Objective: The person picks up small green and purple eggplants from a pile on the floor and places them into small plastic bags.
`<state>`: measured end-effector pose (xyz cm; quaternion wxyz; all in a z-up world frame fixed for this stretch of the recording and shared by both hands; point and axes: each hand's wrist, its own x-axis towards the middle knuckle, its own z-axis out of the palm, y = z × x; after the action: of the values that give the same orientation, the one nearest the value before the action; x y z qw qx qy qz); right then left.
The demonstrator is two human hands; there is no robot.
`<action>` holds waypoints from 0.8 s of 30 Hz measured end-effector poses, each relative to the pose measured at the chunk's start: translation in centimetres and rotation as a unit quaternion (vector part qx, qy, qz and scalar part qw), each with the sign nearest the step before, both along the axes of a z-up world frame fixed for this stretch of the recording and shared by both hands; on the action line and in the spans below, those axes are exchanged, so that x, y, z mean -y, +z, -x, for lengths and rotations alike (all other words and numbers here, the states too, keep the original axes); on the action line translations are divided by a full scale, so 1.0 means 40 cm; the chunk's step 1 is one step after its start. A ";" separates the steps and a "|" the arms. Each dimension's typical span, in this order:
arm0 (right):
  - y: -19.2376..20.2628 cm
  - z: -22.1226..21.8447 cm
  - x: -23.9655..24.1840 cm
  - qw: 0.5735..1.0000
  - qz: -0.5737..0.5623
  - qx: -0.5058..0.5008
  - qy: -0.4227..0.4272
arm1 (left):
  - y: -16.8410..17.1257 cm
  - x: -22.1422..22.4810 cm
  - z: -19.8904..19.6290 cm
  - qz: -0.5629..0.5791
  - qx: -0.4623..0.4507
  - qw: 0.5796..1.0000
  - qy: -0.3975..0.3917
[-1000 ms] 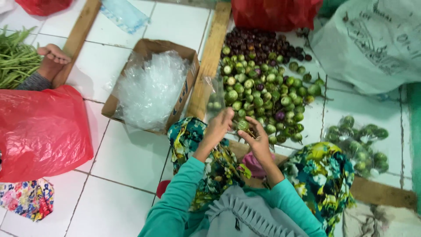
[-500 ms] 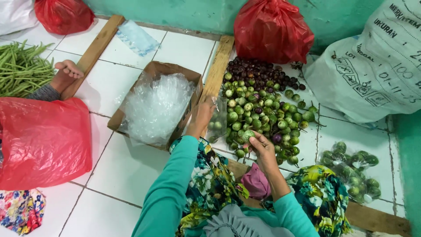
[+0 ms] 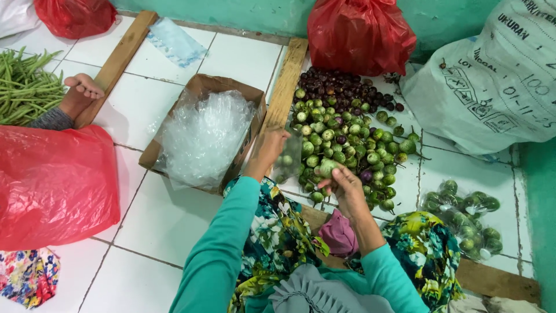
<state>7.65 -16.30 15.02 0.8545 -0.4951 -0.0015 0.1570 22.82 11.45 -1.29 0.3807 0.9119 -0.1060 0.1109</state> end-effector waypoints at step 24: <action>0.071 -0.185 -0.160 0.789 0.500 0.319 0.160 | 0.366 -0.020 0.312 -0.098 0.146 0.978 -0.116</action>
<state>15.04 -9.90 17.84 0.4012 -0.8679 -0.2739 0.1034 10.35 12.26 13.34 0.2801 0.9002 -0.2757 0.1872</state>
